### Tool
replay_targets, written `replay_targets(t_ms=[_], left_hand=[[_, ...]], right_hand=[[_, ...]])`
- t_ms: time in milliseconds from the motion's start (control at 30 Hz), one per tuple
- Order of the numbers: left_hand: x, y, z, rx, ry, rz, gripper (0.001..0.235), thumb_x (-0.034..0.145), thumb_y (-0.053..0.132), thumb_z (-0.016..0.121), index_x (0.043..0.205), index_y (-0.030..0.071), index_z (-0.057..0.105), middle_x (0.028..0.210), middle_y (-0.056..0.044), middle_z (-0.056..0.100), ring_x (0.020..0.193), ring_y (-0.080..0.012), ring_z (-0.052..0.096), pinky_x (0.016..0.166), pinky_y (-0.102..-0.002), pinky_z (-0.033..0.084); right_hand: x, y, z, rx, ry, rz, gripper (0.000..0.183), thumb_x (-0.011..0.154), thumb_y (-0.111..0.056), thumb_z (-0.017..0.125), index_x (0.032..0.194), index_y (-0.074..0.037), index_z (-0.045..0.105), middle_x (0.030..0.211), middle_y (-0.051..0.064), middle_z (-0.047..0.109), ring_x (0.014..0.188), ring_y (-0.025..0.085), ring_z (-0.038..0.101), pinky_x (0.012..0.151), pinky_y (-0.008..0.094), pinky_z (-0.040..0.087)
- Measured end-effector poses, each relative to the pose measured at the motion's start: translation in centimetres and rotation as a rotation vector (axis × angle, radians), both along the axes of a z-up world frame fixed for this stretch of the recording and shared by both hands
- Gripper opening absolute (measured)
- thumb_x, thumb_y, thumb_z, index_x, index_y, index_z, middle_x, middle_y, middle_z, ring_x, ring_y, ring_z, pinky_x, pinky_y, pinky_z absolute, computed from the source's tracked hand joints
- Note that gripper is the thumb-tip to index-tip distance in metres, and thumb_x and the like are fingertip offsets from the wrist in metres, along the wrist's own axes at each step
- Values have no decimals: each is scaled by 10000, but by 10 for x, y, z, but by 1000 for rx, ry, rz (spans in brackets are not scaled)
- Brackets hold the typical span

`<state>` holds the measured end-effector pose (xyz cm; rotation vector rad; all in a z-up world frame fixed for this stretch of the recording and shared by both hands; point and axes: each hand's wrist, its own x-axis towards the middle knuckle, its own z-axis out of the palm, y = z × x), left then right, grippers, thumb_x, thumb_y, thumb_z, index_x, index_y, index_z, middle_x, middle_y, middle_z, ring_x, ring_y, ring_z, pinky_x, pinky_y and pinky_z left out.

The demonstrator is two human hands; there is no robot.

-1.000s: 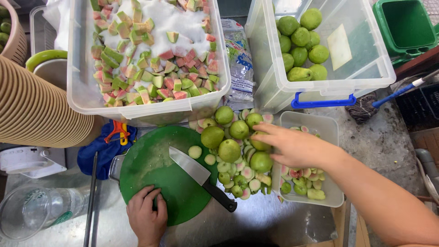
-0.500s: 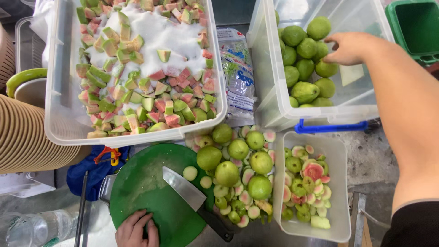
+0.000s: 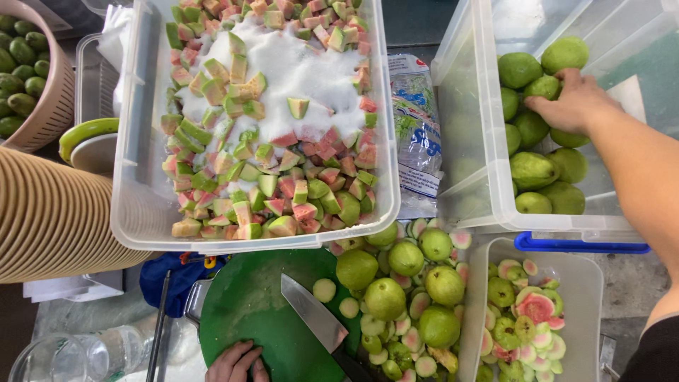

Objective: The person cuts green guavas on a green cutting board using a knife. They slice the fruit into pieces and place them into a large plastic container that already contains chopped fruit and sugar. The person handles multiple guavas, peeling and dicing them throughout the clip.

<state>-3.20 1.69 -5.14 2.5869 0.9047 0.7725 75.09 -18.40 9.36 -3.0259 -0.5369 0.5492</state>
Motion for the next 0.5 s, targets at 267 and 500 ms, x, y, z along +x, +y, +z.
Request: replay_targets(t_ms=[267, 500], left_hand=[[13, -8, 11, -2, -34, 48, 151, 654, 154, 715, 795, 176, 765, 949, -23, 739, 974, -255, 705, 934, -424, 560], [15, -9, 24, -67, 88, 60, 160, 646, 138, 738, 799, 172, 773, 976, -31, 737, 994, -279, 709, 967, -443, 545]], right_hand=[[-19, 3, -4, 27, -82, 93, 910, 969, -629, 534, 1621, -63, 246, 1537, 322, 379, 1363, 497, 460, 1089, 570, 406], [-19, 9, 4, -122, -144, 107, 846, 990, -660, 550, 1506, -1, 428, 1304, 309, 640, 1193, 478, 645, 970, 581, 515]])
